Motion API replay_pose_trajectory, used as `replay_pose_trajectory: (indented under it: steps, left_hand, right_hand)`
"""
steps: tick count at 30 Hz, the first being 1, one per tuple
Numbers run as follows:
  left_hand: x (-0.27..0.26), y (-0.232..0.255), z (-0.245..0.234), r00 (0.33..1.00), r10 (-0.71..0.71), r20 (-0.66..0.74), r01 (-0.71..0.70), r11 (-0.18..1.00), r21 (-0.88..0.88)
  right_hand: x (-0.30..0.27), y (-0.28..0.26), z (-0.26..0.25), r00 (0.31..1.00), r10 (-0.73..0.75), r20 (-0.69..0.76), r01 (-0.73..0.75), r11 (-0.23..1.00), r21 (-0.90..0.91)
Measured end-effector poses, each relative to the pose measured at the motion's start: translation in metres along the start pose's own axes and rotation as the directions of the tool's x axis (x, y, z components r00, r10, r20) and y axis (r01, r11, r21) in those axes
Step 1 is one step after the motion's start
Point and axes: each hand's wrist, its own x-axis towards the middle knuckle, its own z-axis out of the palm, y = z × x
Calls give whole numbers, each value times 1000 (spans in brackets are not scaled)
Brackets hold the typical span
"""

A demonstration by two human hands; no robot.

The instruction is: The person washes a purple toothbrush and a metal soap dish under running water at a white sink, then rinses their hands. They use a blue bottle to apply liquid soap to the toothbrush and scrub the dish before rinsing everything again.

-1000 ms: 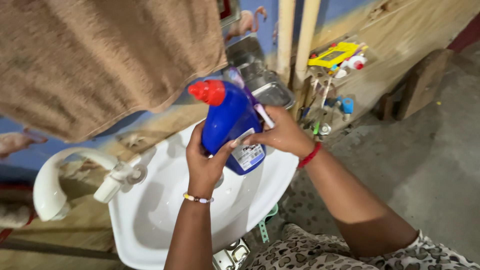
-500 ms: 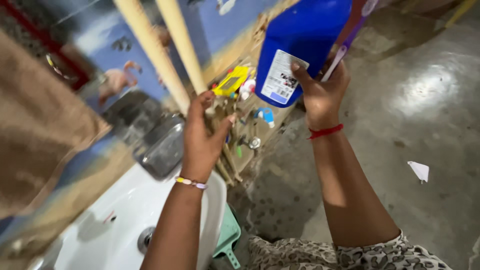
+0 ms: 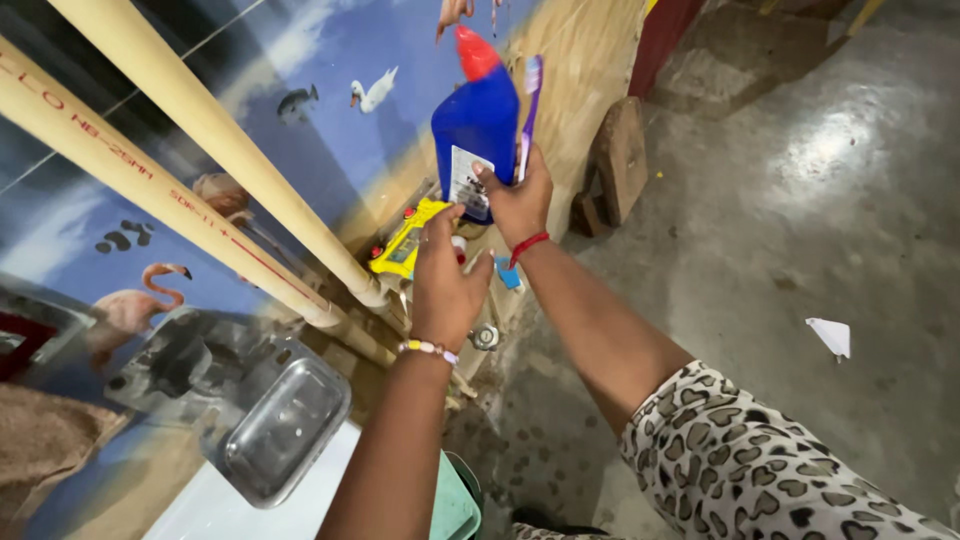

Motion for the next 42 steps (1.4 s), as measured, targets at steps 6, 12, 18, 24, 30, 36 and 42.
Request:
replay_pose_trajectory:
  steps: [6,12,18,24,30,36,42]
  left_hand:
    - [-10,-29,-7,948,275,-159,-267,961,72]
    - [-14,-38,-17,964,179,-198,-175,984,40]
    - [-28,-37,-26,964,193,-180,-180,980,89]
    - [-47,-36,-48,973,123,-194,-121,992,23]
    - [-64,-42,-66,968,105,-228,-94,994,57]
    - [-82,-51,-72,957,120,-266,-117,993,28]
    - [-95,-58,-78,952,132,-277,-123,991,52]
  right_hand:
    - [6,0,-10,977,-87,197,58,987,150]
    - [27,6,-20,932,-99,349,95,995,29]
    - [31,19,-5,923,-78,376,43,994,98]
    - [26,5,-16,928,16,371,-19,1000,4]
    - [14,-8,-33,933,49,357,-84,993,83]
    - [4,-26,-43,943,2,331,-43,992,116]
    - [-7,-43,-55,962,-61,268,66,998,-13]
